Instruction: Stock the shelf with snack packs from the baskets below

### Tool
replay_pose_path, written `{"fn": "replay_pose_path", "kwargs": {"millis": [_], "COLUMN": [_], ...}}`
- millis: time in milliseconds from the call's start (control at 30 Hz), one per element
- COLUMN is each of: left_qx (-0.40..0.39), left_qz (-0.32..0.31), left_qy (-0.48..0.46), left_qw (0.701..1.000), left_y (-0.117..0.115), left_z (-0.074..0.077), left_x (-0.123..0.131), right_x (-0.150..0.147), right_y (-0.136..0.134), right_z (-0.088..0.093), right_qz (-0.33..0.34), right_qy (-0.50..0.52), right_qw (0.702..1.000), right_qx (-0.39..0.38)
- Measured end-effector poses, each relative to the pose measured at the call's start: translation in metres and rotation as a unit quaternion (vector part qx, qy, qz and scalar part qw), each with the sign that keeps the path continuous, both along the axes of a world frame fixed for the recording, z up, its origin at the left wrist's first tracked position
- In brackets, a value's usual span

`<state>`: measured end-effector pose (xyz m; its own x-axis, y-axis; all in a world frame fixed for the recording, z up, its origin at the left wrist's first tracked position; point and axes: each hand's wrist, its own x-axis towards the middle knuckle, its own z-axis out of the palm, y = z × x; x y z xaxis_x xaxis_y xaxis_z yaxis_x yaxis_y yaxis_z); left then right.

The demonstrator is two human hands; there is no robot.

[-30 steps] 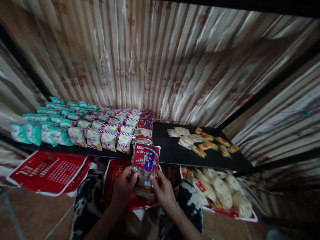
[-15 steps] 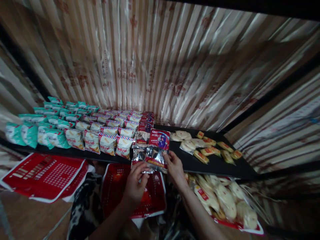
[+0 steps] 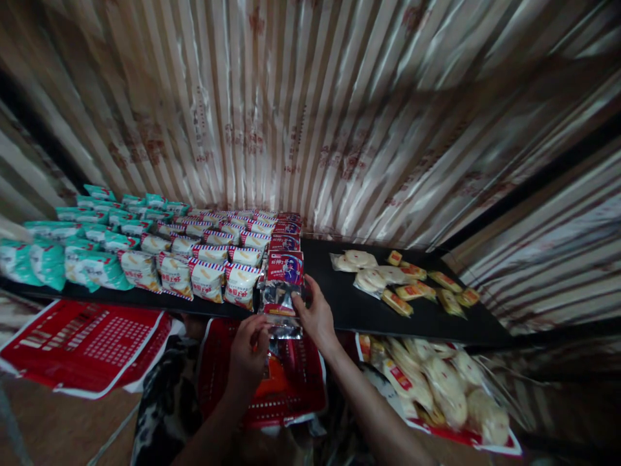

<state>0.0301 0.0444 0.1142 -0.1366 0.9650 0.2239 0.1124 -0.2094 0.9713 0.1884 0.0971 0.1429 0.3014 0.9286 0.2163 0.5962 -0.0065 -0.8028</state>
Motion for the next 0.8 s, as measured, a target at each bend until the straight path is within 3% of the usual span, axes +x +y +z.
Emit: {"fn": "replay_pose_path", "kwargs": {"millis": [133, 367, 633, 800], "left_qx": [-0.010, -0.026, -0.024, -0.057], "left_qz": [0.011, 0.014, 0.038, 0.046], "left_qy": [0.039, 0.079, 0.099, 0.090], "left_qw": [0.999, 0.996, 0.994, 0.993], "left_y": [-0.004, -0.004, -0.004, -0.009], "left_z": [-0.001, 0.002, 0.002, 0.013], "left_x": [-0.001, -0.005, -0.004, -0.009], "right_x": [-0.002, -0.006, -0.007, -0.002], "right_y": [-0.004, -0.012, -0.013, -0.022], "right_z": [-0.003, -0.005, -0.004, 0.000], "right_qz": [0.026, 0.007, 0.002, -0.031], "right_qy": [-0.060, -0.127, -0.140, -0.057], "right_qw": [0.998, 0.992, 0.990, 0.997], "right_qx": [0.024, -0.010, 0.008, 0.051]}}
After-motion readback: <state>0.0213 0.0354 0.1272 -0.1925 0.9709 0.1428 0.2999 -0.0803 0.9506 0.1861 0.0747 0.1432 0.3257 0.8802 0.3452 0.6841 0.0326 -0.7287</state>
